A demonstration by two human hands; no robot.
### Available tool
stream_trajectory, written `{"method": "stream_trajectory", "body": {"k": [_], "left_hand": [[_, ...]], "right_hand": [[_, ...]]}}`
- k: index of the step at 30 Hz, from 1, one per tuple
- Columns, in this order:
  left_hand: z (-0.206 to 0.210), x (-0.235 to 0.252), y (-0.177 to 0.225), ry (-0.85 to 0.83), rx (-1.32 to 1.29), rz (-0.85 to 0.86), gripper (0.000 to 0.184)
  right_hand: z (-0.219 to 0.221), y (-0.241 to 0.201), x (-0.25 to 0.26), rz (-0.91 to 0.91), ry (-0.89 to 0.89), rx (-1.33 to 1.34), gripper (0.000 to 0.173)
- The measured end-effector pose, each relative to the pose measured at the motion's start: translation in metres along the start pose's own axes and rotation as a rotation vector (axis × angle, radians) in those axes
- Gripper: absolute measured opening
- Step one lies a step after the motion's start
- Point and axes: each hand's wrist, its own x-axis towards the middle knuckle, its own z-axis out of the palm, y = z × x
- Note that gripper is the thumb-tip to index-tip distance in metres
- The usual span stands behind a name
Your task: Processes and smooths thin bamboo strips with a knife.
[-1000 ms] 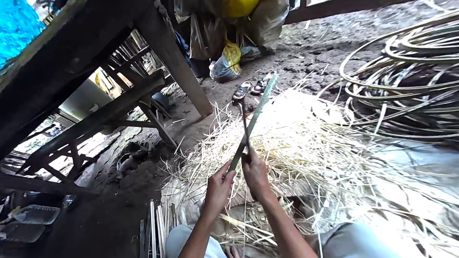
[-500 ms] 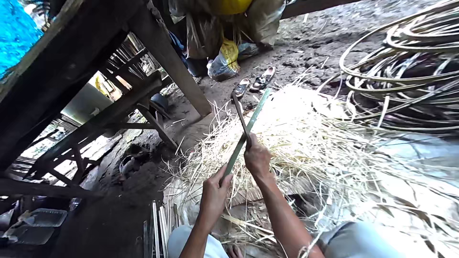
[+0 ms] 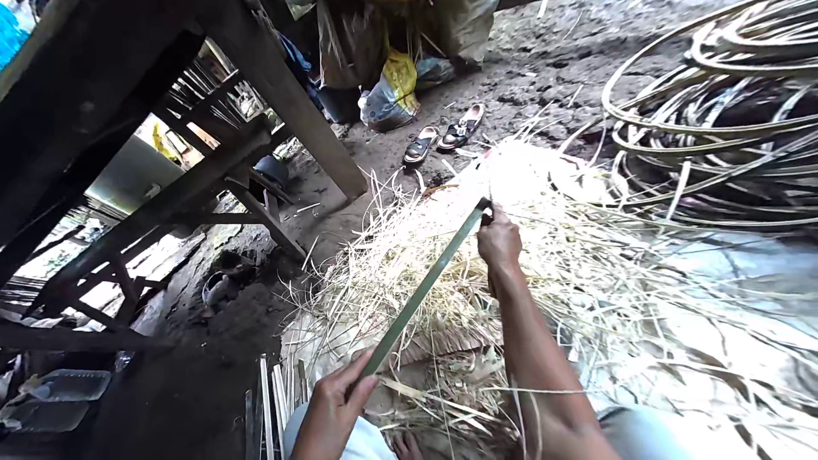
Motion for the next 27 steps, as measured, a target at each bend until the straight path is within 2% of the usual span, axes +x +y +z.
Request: {"method": "stream_trajectory", "body": {"k": [2,4,6,9,14,18,23,27], "left_hand": [[-0.009,-0.020,-0.005,0.025,0.040,0.004,0.035],[-0.012,-0.031,-0.018,0.116,0.129,0.076,0.035],[-0.008,-0.035,-0.035,0.215,0.203,0.138,0.035],[-0.001,-0.037,-0.050,0.265,0.206,0.183,0.037],[0.007,-0.042,-0.056,0.282,0.158,0.186,0.040],[0.012,-0.045,-0.059,0.294,0.104,0.185,0.038],[0.018,-0.052,-0.061,0.267,0.048,0.204,0.037],[0.019,-0.061,-0.061,0.252,0.028,0.203,0.036]], "right_hand": [[-0.003,0.027,0.020,0.039,0.018,0.167,0.043],[-0.001,0.050,0.027,0.091,0.042,0.356,0.045],[0.001,0.058,0.011,0.117,0.035,0.605,0.041],[0.006,0.067,-0.029,0.070,-0.025,0.980,0.034],[0.018,0.062,-0.094,-0.063,-0.106,1.202,0.028],[0.032,0.045,-0.124,-0.199,-0.211,1.359,0.020],[0.039,0.024,-0.148,-0.207,-0.349,1.532,0.031],[0.033,0.018,-0.160,-0.179,-0.402,1.633,0.021]]}}
